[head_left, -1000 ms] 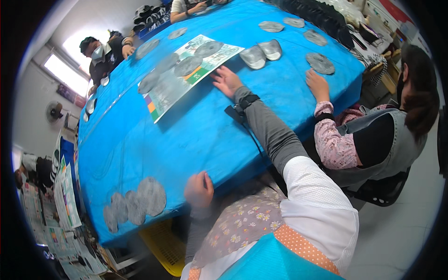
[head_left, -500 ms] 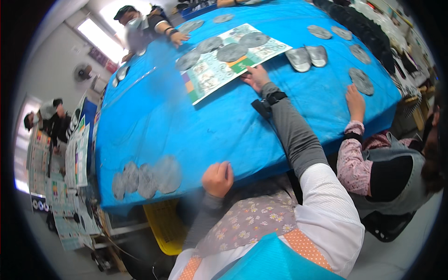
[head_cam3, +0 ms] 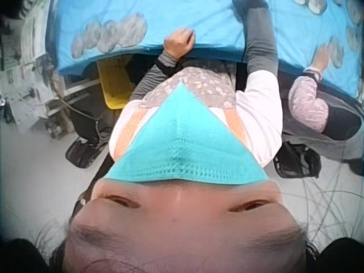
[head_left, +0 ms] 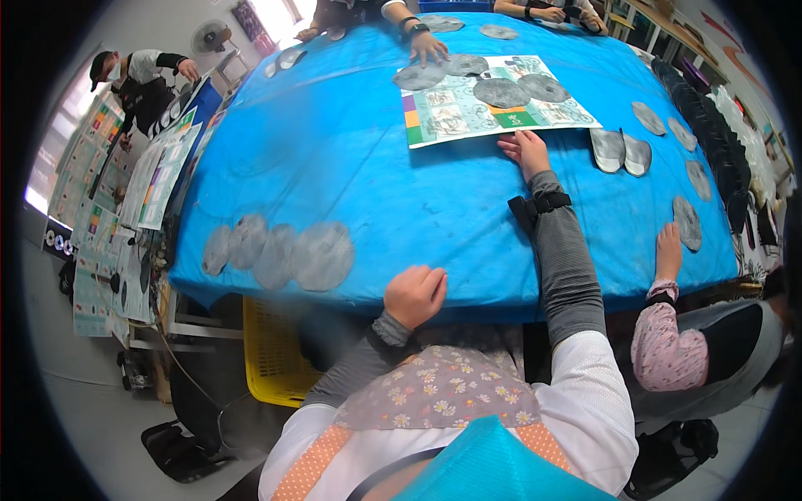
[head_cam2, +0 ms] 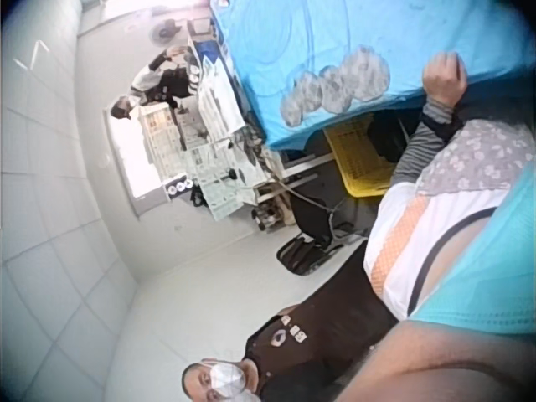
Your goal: The worker is inspecting and organizing grey and black fabric shoe components at a large circular table with other workers.
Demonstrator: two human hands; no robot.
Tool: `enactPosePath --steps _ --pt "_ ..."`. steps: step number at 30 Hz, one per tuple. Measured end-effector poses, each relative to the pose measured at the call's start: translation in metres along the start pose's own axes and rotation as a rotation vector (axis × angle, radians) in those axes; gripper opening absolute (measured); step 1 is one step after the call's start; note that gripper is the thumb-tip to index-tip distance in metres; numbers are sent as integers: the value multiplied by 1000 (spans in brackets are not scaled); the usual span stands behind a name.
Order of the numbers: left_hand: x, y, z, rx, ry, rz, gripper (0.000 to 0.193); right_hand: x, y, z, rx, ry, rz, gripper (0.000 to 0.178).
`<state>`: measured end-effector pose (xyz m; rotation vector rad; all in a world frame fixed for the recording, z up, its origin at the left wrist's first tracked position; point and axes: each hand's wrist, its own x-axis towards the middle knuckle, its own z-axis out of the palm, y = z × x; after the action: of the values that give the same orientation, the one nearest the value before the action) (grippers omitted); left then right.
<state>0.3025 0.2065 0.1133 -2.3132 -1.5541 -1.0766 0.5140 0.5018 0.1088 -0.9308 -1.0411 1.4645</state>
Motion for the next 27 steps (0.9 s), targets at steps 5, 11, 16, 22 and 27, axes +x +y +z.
enactPosePath --steps 5,11,16,22,27 --pt "2 1 1 -1 -35 1 6 1 1 0 -12 50 9 23" --pt "-4 -4 -2 15 -49 -1 8 0 4 2 -50 54 -35 29" --pt "-6 -6 -5 -35 -8 17 6 2 6 5 -44 6 -18 30" --pt "-4 -4 -3 -37 -29 5 7 4 7 0 -64 30 -24 28" --pt "1 0 -3 -49 -45 22 6 7 5 -1 -89 57 -13 28"
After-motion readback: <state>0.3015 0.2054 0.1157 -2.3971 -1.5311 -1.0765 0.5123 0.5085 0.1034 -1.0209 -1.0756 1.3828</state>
